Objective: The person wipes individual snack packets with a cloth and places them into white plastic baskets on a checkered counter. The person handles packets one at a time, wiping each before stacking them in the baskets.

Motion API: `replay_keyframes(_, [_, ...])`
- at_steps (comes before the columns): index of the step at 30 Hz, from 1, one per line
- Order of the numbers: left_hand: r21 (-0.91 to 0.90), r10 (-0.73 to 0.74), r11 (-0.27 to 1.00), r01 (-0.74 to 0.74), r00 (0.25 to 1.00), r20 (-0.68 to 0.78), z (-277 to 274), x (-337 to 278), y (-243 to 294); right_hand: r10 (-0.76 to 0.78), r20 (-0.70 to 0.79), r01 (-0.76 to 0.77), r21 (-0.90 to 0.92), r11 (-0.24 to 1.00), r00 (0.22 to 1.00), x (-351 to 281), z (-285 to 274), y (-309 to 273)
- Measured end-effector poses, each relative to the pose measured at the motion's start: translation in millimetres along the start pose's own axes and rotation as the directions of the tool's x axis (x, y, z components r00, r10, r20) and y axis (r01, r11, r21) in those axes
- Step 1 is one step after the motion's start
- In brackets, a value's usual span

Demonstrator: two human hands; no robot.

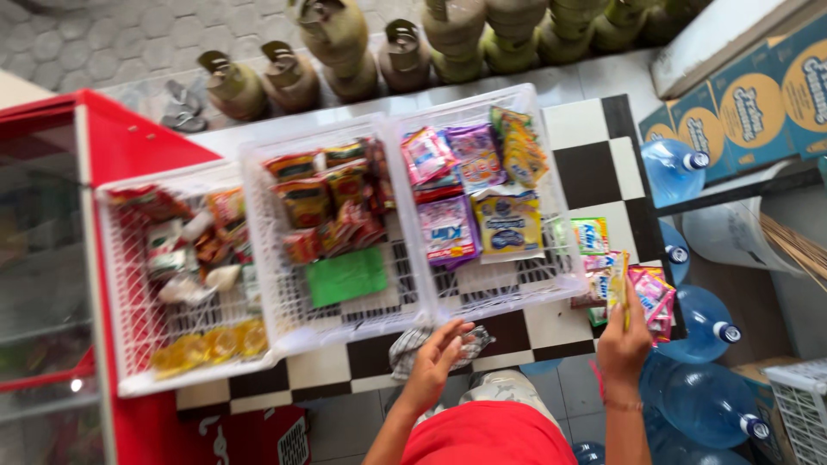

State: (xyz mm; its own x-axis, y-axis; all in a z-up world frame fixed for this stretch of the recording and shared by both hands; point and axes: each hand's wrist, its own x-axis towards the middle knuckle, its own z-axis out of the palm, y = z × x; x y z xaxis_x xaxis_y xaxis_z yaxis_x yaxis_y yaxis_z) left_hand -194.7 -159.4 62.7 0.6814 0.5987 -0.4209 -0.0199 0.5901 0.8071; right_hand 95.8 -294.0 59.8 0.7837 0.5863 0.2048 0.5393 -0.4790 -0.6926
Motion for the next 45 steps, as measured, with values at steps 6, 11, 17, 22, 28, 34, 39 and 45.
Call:
replay_keyframes(6, [-0.115,0.056,0.992,-0.049,0.996,0.063,-3.2,-37.4,5.5,-0.555,0.386,0.416,0.387,0.823,0.737,-104.1,24.6,-143.6])
replay_keyframes(11, [-0.366,0.057,0.922,-0.124,0.980,-0.188,-39.7,-83.1,-9.3,-0.211,0.740,-0.217,0.437,0.873,0.638,-147.1,76.7,-138.8])
replay_keyframes(17, [-0.447,0.162,0.848,-0.286,0.942,-0.295,-89.3,-168.0,-10.7,0.072,0.693,0.191,-0.295,0.936,0.717,-167.7,165.9,-96.2])
replay_keyframes(22, [-0.444,0.243,0.818,-0.366,0.919,-0.310,-103.5,-216.3,-1.1,0.030,0.794,0.306,-0.269,0.913,0.607,-212.4,202.9,-91.1])
replay_keyframes(28, [0.152,0.433,0.900,-0.409,0.791,-0.431,-126.6,-237.6,6.4,-0.452,0.654,0.150,0.464,0.873,0.606,-259.6,171.0,-151.2])
replay_keyframes(34, [0.181,0.583,0.813,-0.554,0.781,-0.225,-104.5,-236.1,0.9,-0.609,0.302,0.266,0.697,0.666,0.734,-305.2,65.1,-271.1])
replay_keyframes(39, [-0.053,0.381,0.921,-0.387,0.920,-0.092,-70.2,-256.9,1.0,-0.654,0.095,0.449,0.653,0.610,0.750,-266.7,45.2,-318.6])
replay_keyframes(45, [-0.133,0.655,0.728,-0.672,0.740,-0.153,-79.8,-256.6,52.5,-0.761,0.206,0.514,0.628,0.585,0.615,-301.1,3.5,-319.5])
